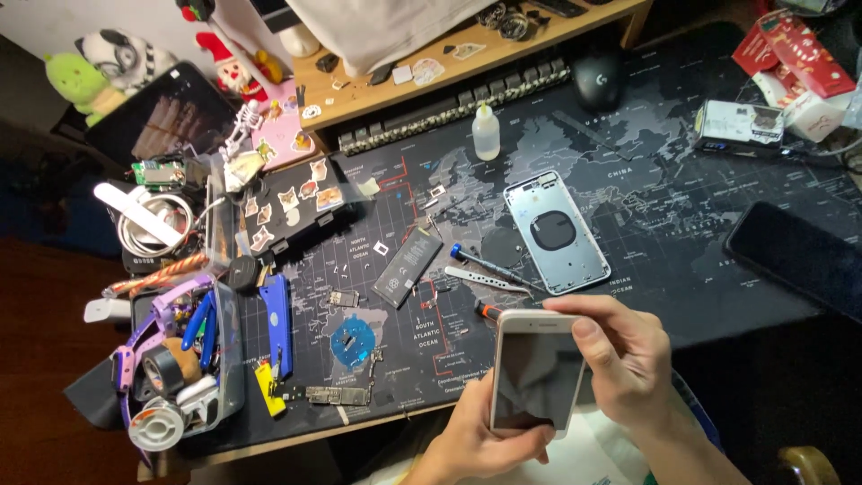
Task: Disassembling and inspecting the internal components of a smartphone, including the battery and screen assembly.
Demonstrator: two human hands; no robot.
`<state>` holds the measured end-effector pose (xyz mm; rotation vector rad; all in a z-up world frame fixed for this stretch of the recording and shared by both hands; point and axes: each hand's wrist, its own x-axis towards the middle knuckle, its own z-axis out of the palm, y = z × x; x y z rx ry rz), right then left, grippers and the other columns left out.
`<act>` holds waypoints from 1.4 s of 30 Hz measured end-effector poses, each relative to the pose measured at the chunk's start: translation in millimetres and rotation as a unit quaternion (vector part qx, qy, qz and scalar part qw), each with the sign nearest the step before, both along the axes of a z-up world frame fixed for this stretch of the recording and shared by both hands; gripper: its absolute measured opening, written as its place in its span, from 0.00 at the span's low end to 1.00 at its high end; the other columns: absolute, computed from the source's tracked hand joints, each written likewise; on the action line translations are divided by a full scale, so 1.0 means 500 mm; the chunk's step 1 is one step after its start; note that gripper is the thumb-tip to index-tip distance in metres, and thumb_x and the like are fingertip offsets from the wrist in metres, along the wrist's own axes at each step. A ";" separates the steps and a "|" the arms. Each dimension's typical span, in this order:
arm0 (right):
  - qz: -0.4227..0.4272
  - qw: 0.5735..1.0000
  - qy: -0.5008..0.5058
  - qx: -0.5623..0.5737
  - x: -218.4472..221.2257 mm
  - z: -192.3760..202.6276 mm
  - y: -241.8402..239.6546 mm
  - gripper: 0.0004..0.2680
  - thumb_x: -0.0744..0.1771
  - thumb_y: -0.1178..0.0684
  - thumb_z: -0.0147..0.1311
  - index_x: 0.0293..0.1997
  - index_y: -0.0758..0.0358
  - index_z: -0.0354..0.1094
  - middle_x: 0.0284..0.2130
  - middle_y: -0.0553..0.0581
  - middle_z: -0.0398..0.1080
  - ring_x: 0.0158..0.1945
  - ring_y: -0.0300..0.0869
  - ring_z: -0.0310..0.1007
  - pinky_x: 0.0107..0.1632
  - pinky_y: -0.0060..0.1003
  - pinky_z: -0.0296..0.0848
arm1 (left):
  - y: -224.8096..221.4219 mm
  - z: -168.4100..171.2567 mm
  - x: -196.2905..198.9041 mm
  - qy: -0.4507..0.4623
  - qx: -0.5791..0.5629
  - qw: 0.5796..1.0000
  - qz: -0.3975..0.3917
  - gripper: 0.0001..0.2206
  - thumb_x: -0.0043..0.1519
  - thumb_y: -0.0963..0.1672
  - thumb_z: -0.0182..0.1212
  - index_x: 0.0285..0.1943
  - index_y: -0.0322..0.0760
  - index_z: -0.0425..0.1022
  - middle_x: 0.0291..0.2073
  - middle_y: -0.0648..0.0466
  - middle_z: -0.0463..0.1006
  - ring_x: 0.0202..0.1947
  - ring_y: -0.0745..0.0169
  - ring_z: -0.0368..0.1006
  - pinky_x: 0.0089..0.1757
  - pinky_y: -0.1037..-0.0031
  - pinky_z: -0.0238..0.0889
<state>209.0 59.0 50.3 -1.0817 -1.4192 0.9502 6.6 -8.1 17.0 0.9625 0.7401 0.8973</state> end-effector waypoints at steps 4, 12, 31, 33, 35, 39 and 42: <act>0.006 0.999 0.034 0.011 0.001 0.020 -0.012 0.12 0.72 0.48 0.52 0.47 0.65 0.81 0.27 0.53 0.77 0.29 0.36 0.73 0.33 0.29 0.71 | 0.005 0.018 0.000 0.065 0.046 0.997 -0.015 0.10 0.66 0.37 0.70 0.52 0.28 0.74 0.32 0.47 0.83 0.30 0.60 0.81 0.36 0.71 0.78; 0.054 0.980 0.194 0.010 0.006 0.006 -0.022 0.06 0.67 0.53 0.65 0.42 0.64 0.78 0.29 0.60 0.80 0.33 0.43 0.81 0.37 0.34 0.78 | 0.004 0.007 -0.009 0.155 0.103 0.980 -0.065 0.10 0.68 0.40 0.70 0.54 0.36 0.74 0.38 0.56 0.77 0.37 0.67 0.67 0.43 0.72 0.65; 0.075 0.993 0.065 0.069 0.008 0.055 -0.020 0.07 0.65 0.49 0.62 0.33 0.60 0.77 0.26 0.52 0.78 0.29 0.41 0.74 0.36 0.34 0.72 | 0.026 0.132 -0.003 0.207 0.198 0.951 -0.114 0.06 0.72 0.35 0.57 0.51 0.38 0.70 0.34 0.57 0.62 0.35 0.65 0.56 0.39 0.72 0.57; 0.075 0.992 0.066 0.074 0.007 0.058 -0.021 0.07 0.66 0.49 0.62 0.33 0.60 0.77 0.27 0.52 0.78 0.28 0.41 0.75 0.35 0.34 0.72 | 0.029 0.136 -0.003 0.197 0.206 0.952 -0.113 0.06 0.72 0.35 0.56 0.50 0.37 0.68 0.34 0.57 0.62 0.34 0.64 0.57 0.39 0.71 0.56; 0.070 0.993 0.069 0.062 0.007 0.063 -0.022 0.06 0.66 0.50 0.61 0.33 0.60 0.77 0.26 0.54 0.76 0.27 0.39 0.72 0.30 0.31 0.67 | 0.034 0.138 -0.002 0.174 0.265 0.943 -0.097 0.07 0.70 0.33 0.55 0.48 0.35 0.66 0.35 0.54 0.63 0.35 0.60 0.57 0.41 0.69 0.56; 0.064 0.995 0.035 0.069 0.030 0.050 -0.015 0.05 0.65 0.51 0.63 0.33 0.60 0.77 0.26 0.54 0.77 0.27 0.38 0.75 0.30 0.28 0.68 | 0.025 0.148 -0.004 0.211 0.189 0.952 -0.118 0.08 0.69 0.34 0.56 0.50 0.38 0.69 0.37 0.55 0.66 0.37 0.64 0.60 0.43 0.72 0.60; 0.105 0.990 -0.014 0.096 0.046 0.042 -0.007 0.11 0.64 0.45 0.68 0.42 0.60 0.83 0.29 0.54 0.76 0.28 0.36 0.75 0.34 0.27 0.71 | 0.019 0.141 -0.004 0.276 0.218 0.927 -0.133 0.21 0.66 0.36 0.55 0.68 0.43 0.71 0.48 0.52 0.77 0.41 0.59 0.69 0.47 0.70 0.66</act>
